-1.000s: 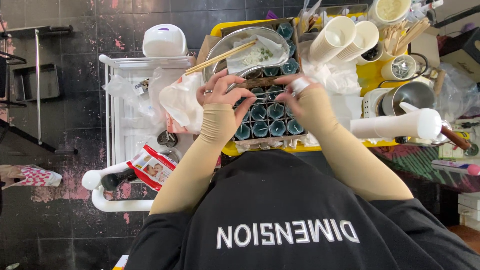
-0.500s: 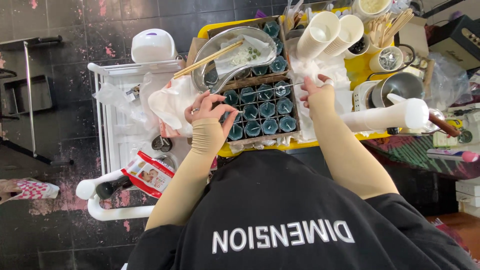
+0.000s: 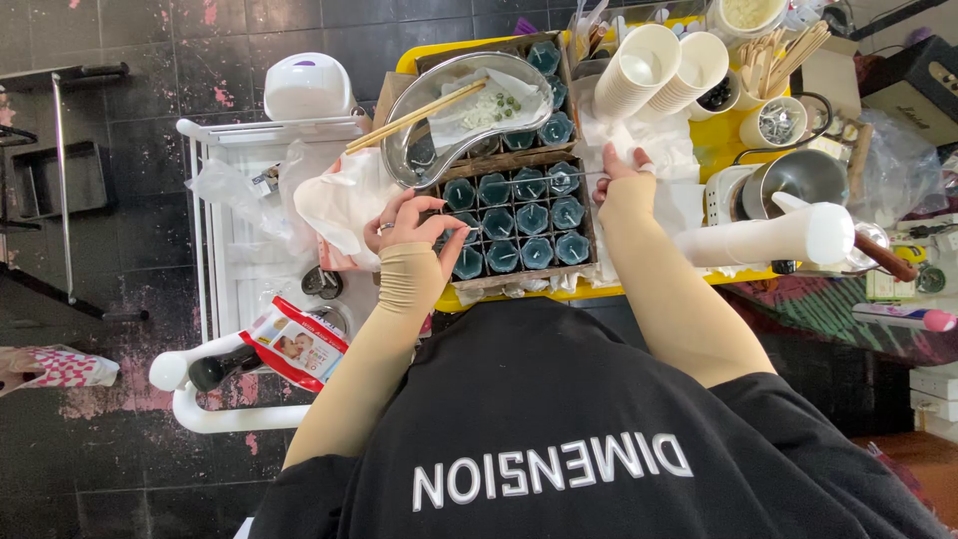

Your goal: Attaching wicks to the bottom of small glass jars using wick stickers and a centering tool.

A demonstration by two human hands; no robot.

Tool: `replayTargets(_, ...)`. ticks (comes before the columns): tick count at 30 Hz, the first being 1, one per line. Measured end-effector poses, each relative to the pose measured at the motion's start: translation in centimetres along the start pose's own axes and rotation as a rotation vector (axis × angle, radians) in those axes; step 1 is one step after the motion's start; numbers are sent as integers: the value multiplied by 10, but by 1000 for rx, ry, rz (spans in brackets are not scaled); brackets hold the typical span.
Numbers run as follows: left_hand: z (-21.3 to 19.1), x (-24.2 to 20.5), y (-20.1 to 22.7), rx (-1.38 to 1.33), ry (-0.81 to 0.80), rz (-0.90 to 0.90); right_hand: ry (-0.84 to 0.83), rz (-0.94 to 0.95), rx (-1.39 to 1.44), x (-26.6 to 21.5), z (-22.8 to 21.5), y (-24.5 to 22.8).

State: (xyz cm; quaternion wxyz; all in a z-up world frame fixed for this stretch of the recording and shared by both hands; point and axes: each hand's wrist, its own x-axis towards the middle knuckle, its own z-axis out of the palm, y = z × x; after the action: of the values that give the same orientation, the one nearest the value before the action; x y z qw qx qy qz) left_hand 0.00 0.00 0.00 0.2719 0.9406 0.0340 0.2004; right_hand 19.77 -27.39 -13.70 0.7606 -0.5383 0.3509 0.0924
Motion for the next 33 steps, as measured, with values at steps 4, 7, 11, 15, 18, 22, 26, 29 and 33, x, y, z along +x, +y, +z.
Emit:
replayTargets(4,10,7,0,-9,5,14,-184,30,222,29,-27,14)
replayTargets(7,22,13,-2,20,44,23,-243,5,220,10,-33,5)
replayTargets(11,38,29,-4,87,48,38,-275,-90,221,-16,-40,-16)
replayTargets(15,64,39,-14,141,12,75,-308,-171,249,-47,-53,-40)
replayTargets(18,74,46,-16,178,-54,121,-329,-202,261,-65,-64,-56)
replayTargets(22,91,48,-21,210,-92,116,-333,-220,274,-78,-76,-69)
replayTargets(26,102,47,-26,216,-126,112,-346,-200,295,-81,-81,-73)
replayTargets(29,106,47,-29,216,-126,115,-349,-192,292,-85,-80,-76)
replayTargets(33,108,48,-29,223,-157,97,-350,-183,288,-87,-80,-75)
